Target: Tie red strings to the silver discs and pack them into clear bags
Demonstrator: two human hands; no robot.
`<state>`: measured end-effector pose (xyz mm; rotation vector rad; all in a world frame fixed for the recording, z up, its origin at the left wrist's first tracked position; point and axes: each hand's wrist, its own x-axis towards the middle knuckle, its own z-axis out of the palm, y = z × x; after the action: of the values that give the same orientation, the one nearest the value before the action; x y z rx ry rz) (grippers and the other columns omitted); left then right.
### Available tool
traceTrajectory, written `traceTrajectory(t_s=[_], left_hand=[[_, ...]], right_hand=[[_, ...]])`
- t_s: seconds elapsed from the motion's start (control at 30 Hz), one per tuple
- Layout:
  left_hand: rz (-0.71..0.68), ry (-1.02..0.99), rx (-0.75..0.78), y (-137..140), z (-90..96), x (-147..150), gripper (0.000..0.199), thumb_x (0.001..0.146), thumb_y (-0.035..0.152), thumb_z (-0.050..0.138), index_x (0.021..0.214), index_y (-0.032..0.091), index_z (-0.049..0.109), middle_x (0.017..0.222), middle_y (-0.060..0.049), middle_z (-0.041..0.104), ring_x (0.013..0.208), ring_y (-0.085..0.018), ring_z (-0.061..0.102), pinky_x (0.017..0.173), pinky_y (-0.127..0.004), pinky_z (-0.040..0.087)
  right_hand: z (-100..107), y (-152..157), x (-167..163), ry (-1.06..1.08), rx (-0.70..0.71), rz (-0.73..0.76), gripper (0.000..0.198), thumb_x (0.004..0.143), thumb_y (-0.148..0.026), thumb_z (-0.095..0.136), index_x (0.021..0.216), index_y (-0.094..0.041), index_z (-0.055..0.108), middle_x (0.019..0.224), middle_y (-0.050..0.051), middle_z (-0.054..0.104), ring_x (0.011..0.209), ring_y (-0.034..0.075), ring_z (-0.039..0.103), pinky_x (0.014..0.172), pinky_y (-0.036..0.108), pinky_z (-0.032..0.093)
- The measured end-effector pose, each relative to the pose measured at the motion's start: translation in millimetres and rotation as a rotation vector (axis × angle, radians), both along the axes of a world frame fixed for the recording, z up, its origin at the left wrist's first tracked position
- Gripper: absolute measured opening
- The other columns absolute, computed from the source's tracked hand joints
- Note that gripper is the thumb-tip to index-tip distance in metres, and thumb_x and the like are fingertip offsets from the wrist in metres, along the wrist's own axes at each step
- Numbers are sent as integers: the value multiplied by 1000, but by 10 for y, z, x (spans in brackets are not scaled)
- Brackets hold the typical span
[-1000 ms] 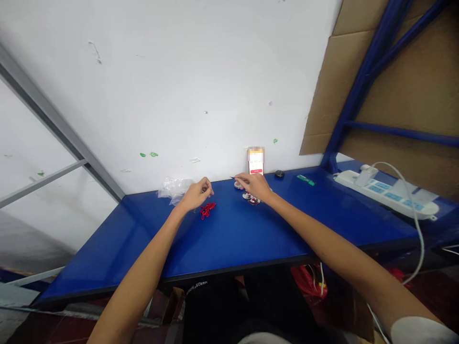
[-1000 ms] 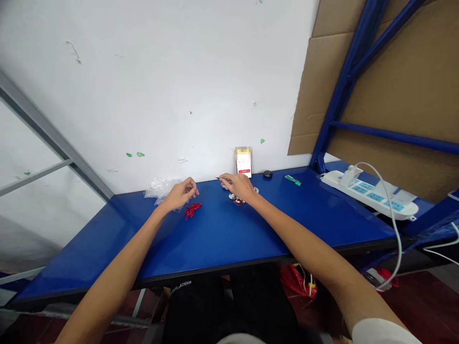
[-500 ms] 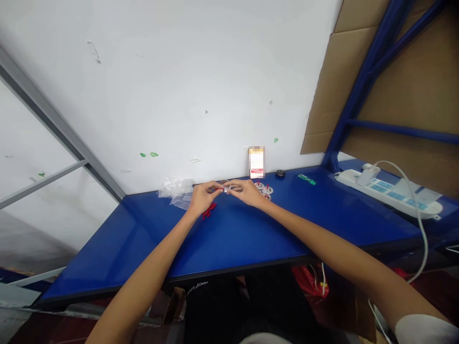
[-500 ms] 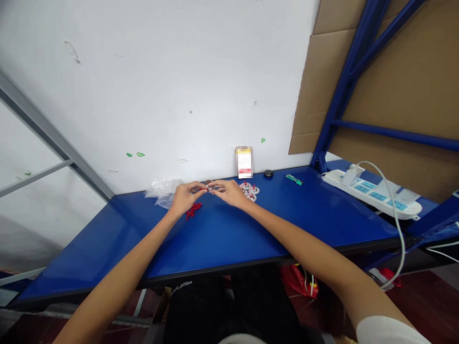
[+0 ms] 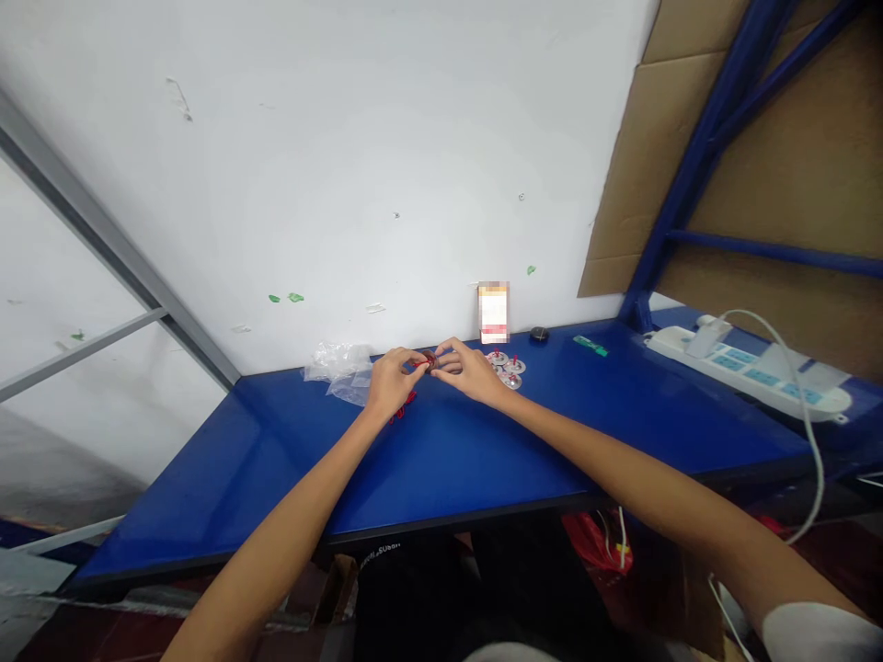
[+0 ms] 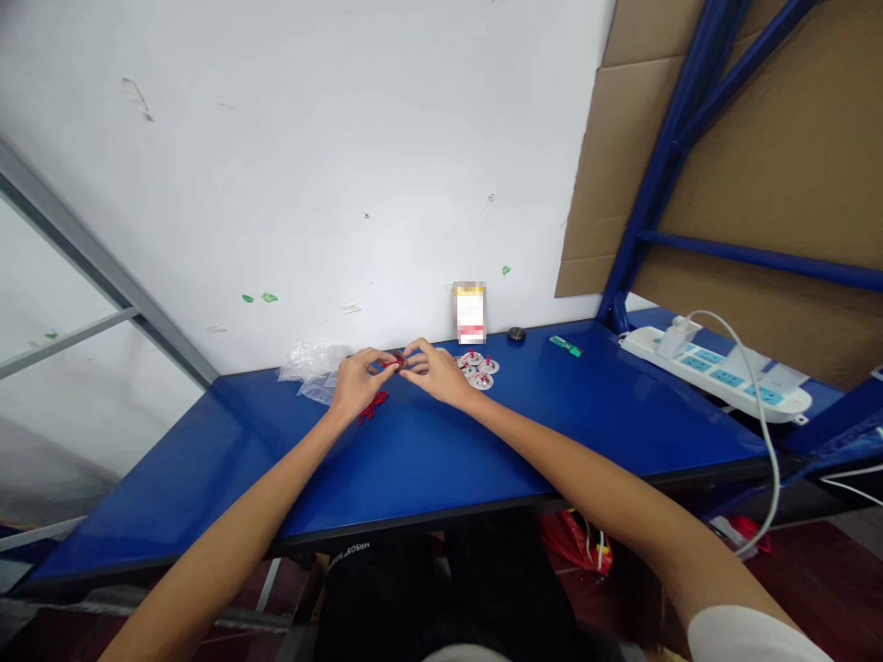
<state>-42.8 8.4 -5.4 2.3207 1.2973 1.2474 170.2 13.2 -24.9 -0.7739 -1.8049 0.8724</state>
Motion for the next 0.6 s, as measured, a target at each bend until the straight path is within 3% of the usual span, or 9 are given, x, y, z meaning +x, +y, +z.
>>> traceTrajectory(t_s=[0.3,0.47,0.6], left_hand=[[9,-60,-50,-19,12,27,19,94,37,71,96,22,82,101,-7,80,91,-23,73,78,-34,57],[-4,-232,-192,7,7,35,25,88,44,76,93,20,82,95,-8,81,86,-24,73,73,-34,59],[-98,-373,-318,23,-9,56,37,85,54,78,91,17,80,93,-9,80,83,-23,72,64,-31,58]], right_hand=[[39,-52,-8,-4,57,-11,35,90,-33,77,121,-25,63,104,5,82,94,21,81,93,38,66],[45,-42,7,5,98,18,30,99,-25,60,128,-26,71,105,3,82,98,20,80,99,40,63],[30,-4,12,52,70,-44,24,94,-32,72,116,-25,79,103,4,84,98,24,81,97,41,64]])
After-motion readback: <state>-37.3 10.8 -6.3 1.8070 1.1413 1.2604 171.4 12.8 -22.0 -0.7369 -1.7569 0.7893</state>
